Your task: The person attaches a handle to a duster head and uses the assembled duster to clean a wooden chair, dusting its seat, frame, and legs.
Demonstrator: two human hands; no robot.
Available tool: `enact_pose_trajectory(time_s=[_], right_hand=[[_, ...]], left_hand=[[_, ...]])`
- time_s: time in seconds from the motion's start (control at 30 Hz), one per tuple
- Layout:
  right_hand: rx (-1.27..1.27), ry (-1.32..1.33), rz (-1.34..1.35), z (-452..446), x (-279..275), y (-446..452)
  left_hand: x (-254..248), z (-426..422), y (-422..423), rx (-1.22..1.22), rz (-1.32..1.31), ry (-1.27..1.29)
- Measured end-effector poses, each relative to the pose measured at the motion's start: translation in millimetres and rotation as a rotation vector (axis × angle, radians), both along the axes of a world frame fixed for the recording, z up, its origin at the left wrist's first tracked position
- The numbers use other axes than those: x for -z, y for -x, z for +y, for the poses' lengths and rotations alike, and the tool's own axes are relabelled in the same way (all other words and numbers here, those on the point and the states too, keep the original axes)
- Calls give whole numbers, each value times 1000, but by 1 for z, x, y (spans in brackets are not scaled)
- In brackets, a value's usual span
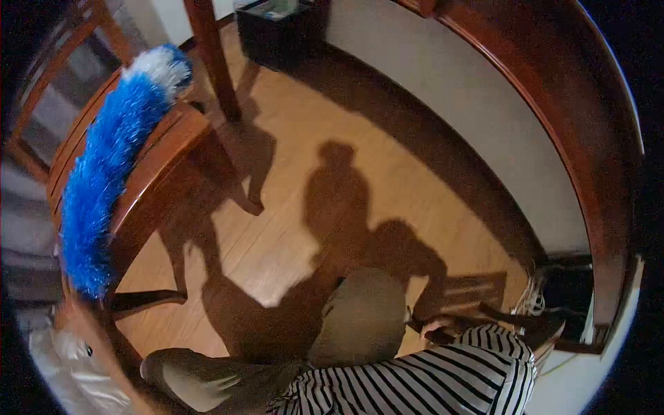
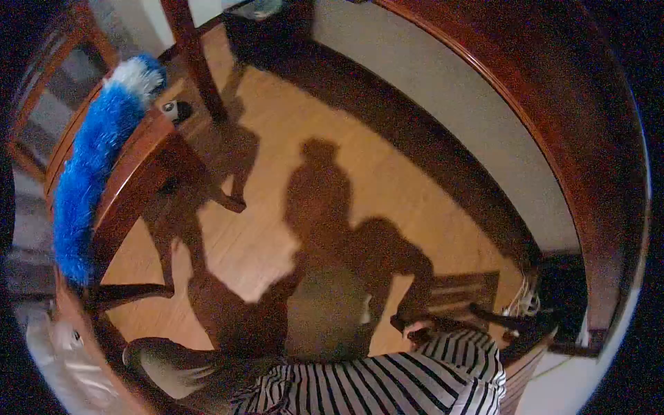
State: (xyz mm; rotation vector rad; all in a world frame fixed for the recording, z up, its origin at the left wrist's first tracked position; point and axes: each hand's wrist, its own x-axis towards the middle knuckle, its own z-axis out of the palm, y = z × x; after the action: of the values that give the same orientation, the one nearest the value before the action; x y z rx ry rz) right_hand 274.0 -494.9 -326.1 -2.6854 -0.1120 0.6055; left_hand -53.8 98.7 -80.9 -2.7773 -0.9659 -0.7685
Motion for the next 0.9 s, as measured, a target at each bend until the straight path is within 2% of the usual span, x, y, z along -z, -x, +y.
enact_pose_trajectory(time_s=[0.13, 0.37, 0.47, 0.6, 0.77, 0.8, 0.9], right_hand=[[-7, 74, 3, -3, 15, -15], [-41, 178, 18, -9, 33, -28], [-60, 216, 28, -13, 34, -28], [-84, 246, 35, -21, 34, -25], [-119, 272, 57, -31, 20, -20], [-144, 277, 59, -30, 15, -17], [-202, 302, 76, -36, -7, -8]], left_hand=[[-18, -28, -17, 7, 91, -79], [-56, -64, -31, -40, 203, -68], [-44, -65, -28, 79, 98, -178], [-69, -102, -53, -55, 178, -96], [-74, -112, -61, -52, 160, -42], [-68, -110, -57, 22, 102, -124], [-77, -115, -55, 55, 74, -69]])
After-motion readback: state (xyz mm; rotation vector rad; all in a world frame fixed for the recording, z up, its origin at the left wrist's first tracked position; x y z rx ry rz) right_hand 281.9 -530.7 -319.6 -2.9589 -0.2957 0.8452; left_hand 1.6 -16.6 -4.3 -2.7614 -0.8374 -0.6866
